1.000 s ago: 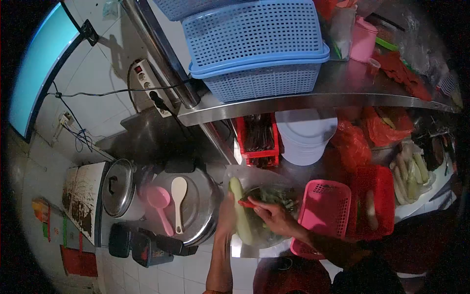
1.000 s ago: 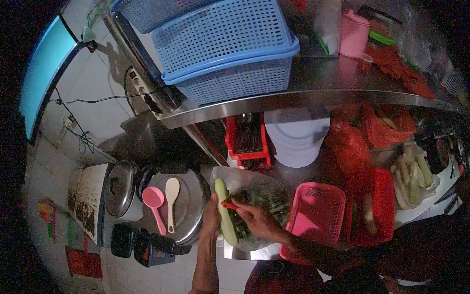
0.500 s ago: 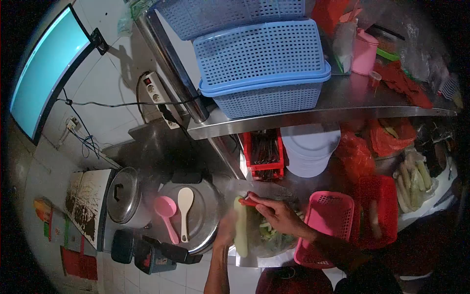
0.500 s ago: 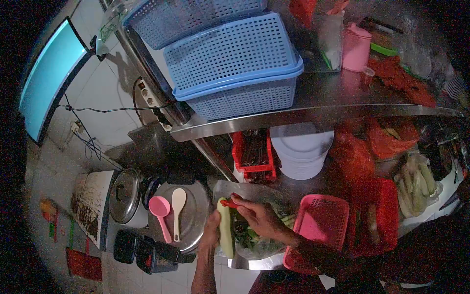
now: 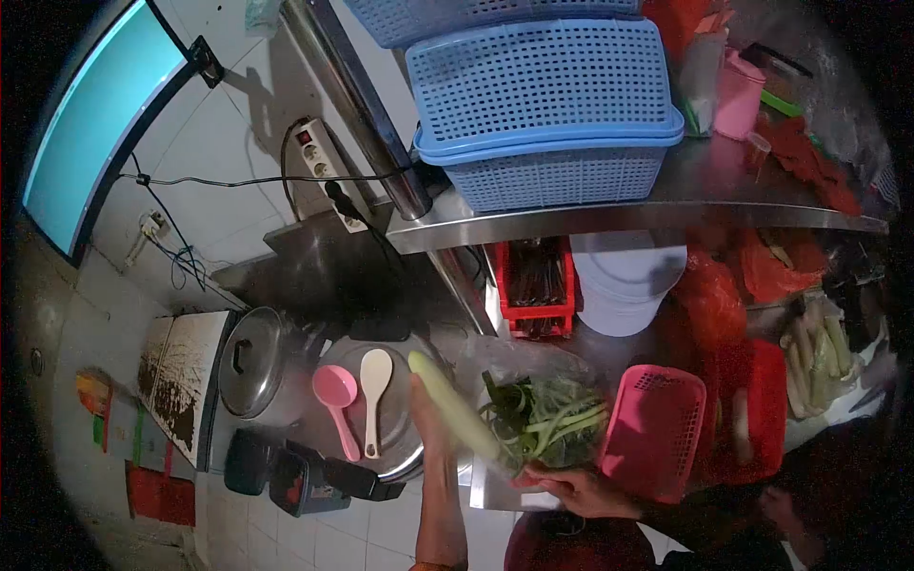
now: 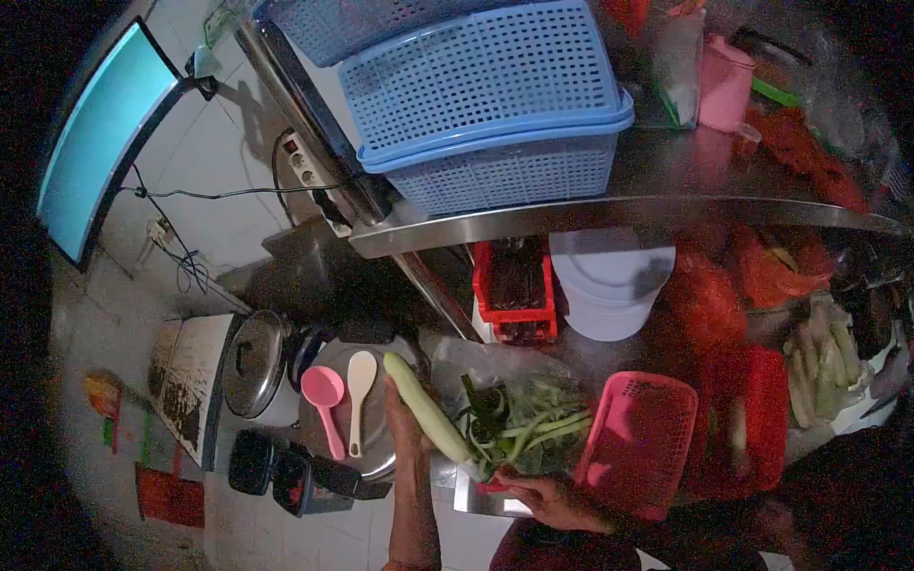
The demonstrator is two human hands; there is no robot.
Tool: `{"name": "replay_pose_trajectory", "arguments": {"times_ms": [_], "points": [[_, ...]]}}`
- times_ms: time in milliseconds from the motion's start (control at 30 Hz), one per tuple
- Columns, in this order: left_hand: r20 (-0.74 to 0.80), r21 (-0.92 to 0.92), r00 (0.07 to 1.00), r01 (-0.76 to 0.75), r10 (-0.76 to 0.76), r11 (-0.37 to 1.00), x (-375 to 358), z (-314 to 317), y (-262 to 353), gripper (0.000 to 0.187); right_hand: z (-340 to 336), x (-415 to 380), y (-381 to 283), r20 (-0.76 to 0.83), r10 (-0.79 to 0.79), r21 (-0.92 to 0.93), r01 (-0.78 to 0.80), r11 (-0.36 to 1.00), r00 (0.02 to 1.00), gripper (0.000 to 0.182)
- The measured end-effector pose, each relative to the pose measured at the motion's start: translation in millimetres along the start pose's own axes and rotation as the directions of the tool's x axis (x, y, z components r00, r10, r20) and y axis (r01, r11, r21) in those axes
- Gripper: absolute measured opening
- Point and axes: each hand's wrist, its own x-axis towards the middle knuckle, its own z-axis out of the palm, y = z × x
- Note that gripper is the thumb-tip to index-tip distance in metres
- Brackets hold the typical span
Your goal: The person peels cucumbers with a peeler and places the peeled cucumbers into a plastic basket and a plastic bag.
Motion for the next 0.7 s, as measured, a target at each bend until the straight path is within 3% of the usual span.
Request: {"name": "replay_pose_trajectory", "arguments": {"times_ms": [67,100,167,233,300,400,467,533,600,667,700], "points": [[0.020,0.136,0.987,0.155,-0.159,0.979,-10,5,5,0.049,-12,13,-10,-0.041,-0.079,-0.069,0.076,0.995,0.996,0.036],[0.027,0.133,0.987,0.151,-0.156,0.980,-11,5,5,0.049,-19,30,-21,-0.087,-0.100,-0.053,0.096,0.994,0.991,0.036],[0.219,0.370,0.961,0.080,-0.171,0.926,-16,0,0,0.048,-30,61,-38,-0.173,-0.187,-0.105,0.170,0.980,0.967,0.035],[0.317,0.355,0.939,0.010,-0.131,0.935,-20,-6,-11,0.051,-39,90,-53,-0.210,-0.254,-0.177,0.219,0.960,0.944,0.035],[0.392,0.342,0.915,-0.047,-0.097,0.939,-30,-3,-7,0.054,-45,109,-64,-0.136,-0.148,-0.044,0.143,0.989,0.980,0.035],[0.304,0.359,0.947,-0.018,-0.099,0.933,-42,15,4,0.061,-33,102,-51,-0.179,-0.139,-0.046,0.133,0.990,0.974,0.035],[0.148,0.209,0.987,0.025,-0.057,0.978,-29,17,-5,0.061,-11,78,-27,-0.182,-0.150,-0.100,0.133,0.986,0.972,0.034],[0.117,0.163,0.992,0.031,-0.050,0.986,-13,8,-8,0.060,6,45,-3,-0.160,-0.171,-0.138,0.150,0.979,0.972,0.034],[-0.100,0.144,0.995,0.030,-0.015,0.989,-6,4,-7,0.058,5,15,13,-0.128,-0.177,-0.112,0.163,0.980,0.976,0.034],[-0.119,0.093,0.993,0.023,-0.012,0.995,-3,0,-9,0.058,6,-10,10,0.052,0.073,-0.060,-0.070,0.996,0.996,0.035],[-0.129,0.032,0.992,0.010,-0.005,0.999,1,2,-8,0.059,3,-9,3,0.048,0.066,-0.062,-0.063,0.996,0.997,0.035]]}}
